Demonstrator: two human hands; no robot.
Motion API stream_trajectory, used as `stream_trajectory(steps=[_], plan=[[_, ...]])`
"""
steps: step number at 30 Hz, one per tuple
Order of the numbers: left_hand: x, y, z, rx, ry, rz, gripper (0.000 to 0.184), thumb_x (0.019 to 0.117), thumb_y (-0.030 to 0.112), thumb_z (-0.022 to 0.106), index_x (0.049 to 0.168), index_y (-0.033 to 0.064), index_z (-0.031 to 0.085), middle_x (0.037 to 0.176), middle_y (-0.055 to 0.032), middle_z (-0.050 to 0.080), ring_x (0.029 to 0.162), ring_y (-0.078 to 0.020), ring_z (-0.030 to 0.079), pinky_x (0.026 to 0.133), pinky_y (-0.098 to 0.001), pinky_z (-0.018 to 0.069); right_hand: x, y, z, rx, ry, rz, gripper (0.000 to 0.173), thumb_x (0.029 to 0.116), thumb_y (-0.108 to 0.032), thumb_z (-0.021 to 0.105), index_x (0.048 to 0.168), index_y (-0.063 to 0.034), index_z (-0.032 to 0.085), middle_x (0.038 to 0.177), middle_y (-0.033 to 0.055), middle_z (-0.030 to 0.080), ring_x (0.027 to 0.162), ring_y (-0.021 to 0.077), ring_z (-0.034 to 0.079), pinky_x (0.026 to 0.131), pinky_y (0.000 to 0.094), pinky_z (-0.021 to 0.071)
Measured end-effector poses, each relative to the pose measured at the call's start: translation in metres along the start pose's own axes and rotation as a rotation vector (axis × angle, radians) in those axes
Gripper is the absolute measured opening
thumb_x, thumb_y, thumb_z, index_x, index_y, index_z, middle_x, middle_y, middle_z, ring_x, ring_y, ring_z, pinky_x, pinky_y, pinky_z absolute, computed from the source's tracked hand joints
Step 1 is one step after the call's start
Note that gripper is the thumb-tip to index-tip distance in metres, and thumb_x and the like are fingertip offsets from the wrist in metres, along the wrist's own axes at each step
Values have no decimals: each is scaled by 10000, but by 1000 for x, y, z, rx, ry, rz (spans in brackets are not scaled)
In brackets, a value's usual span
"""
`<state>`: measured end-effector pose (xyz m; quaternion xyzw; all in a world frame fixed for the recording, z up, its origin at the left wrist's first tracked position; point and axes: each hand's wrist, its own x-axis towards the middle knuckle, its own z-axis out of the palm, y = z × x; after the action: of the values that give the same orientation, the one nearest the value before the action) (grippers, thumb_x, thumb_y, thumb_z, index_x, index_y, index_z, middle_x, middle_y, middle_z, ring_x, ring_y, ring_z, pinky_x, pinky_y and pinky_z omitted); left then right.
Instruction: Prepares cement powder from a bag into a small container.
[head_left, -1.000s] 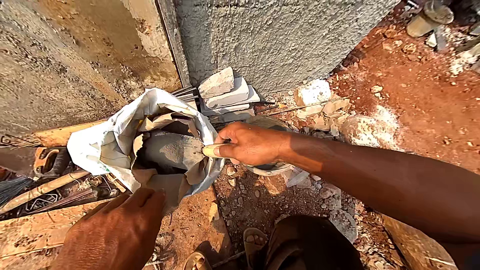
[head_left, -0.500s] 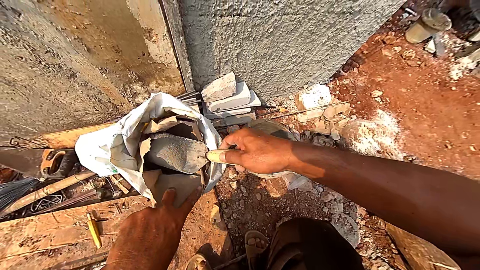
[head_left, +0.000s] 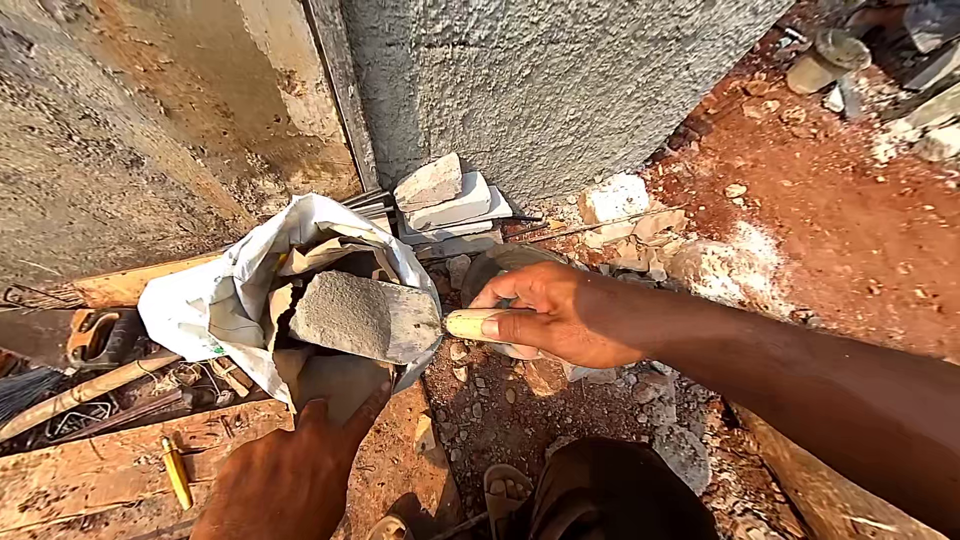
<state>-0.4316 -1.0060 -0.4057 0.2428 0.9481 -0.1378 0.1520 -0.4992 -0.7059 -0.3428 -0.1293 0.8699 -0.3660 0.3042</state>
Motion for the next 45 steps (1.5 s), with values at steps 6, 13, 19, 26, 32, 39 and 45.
stream_trajectory(steps=[6,13,19,26,32,39,45], plan=[[-4,-3,-2,-42,22,23,669,974,135,520,1555,451,418,1054,-257,668,630,-391,657,508,-494,504,-34,14,-5,-38,69,-85,235,1069,-278,571,1186,-131,711,808,-31,709,661,30,662,581,206,578],[-6,-8,-7,-107,2,18,599,996,171,500,1531,440,465,1107,-261,684,685,-434,677,537,-556,515,-88,41,-9,133,104,-95,231,1044,-230,583,1213,-126,700,778,-1,671,584,78,594,486,214,506],[-1,-15,-5,-210,-49,66,544,1030,192,451,1545,363,473,1200,-289,669,847,-508,691,612,-640,517,-146,69,-5,228,251,-2,282,1002,-237,628,1251,-135,713,733,26,669,515,94,564,428,206,468],[4,-16,-7,-241,-18,109,493,1037,201,444,1515,282,533,1138,-263,695,891,-488,697,629,-641,514,-162,135,8,325,394,125,283,1039,-192,586,1292,-125,696,677,64,621,453,101,491,400,225,426],[4,-19,-9,-255,-33,103,492,1040,198,450,1523,257,524,1179,-266,687,949,-496,694,666,-656,518,-133,193,22,24,539,341,206,1042,-233,627,1208,-157,722,689,41,644,502,133,531,472,320,470],[-1,-23,-8,-289,-4,105,464,1045,208,466,1500,225,554,1205,-256,688,966,-496,696,684,-675,518,-114,221,13,-374,482,458,215,1018,-319,646,1176,-197,727,771,27,698,646,186,655,633,491,569],[2,-23,-6,-293,4,113,465,1041,216,462,1495,229,561,1202,-245,689,947,-482,700,679,-654,527,-107,218,3,-512,410,475,248,1018,-325,625,1206,-184,706,860,69,721,783,262,700,740,546,572]])
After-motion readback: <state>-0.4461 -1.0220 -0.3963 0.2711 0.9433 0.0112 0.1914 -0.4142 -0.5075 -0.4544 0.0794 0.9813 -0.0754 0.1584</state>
